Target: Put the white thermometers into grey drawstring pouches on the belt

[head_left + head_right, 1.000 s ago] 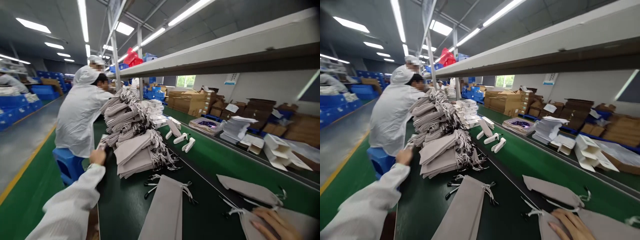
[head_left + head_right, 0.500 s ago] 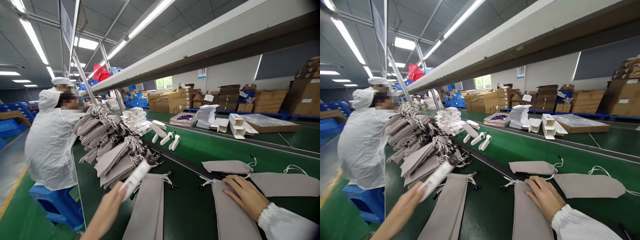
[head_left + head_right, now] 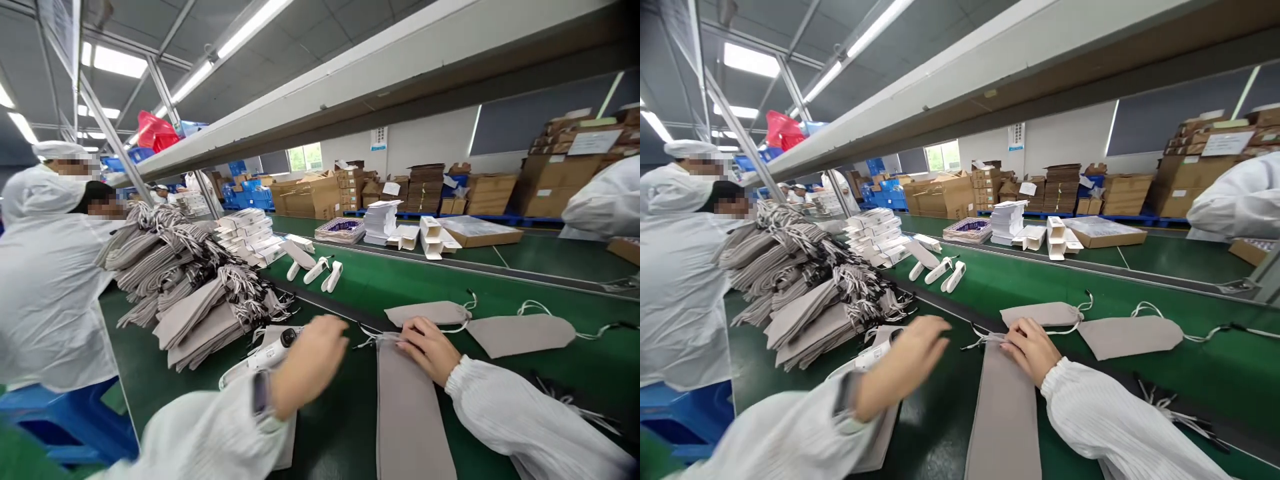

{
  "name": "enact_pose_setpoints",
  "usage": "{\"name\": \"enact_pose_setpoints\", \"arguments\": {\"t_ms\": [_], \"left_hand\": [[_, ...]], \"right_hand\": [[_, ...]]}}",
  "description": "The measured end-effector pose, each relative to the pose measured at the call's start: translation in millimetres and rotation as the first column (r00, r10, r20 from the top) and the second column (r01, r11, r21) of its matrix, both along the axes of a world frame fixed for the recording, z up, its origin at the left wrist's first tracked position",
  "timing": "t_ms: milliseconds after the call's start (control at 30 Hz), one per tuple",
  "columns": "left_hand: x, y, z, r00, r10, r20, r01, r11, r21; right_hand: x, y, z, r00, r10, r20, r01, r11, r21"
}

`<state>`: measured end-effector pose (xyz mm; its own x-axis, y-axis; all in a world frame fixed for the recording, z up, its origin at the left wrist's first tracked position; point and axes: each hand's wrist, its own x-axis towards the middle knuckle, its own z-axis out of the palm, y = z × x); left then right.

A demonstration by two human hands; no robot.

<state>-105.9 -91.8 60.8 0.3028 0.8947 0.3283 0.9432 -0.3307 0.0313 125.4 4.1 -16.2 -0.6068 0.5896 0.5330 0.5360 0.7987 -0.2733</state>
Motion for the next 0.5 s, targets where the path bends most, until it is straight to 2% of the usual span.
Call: {"name": "enact_pose_setpoints", "arguments": {"t_ms": [67,167,333,433,500], "left_hand": [[36,20,-18.1,0.986,-0.161,0.053,0.165,0.983,-0.075],[61,38,-42.1,0.976,-0.190,0.102,0.200,0.975,-0.095],[52,39,-62.6,0.960,-0.223,0.167,0.236,0.970,-0.064],[48,39,-68.3,0.946,-0.273,0.177,0.291,0.953,-0.088],[48,42,-70.3,0.937,-0.287,0.200,0.310,0.946,-0.097]], "right_hand": [[0,-3,4.7,0.995,0.086,-0.050,-0.091,0.992,-0.088],[1,-1,6.0,0.985,0.150,-0.083,-0.165,0.960,-0.228],[10,6,8.3,0.988,0.157,0.000,-0.139,0.876,-0.462],[11,12,28.1,0.983,0.174,0.058,-0.106,0.800,-0.590],[-2,23,48.2,0.995,0.090,0.052,-0.036,0.771,-0.636]]}}
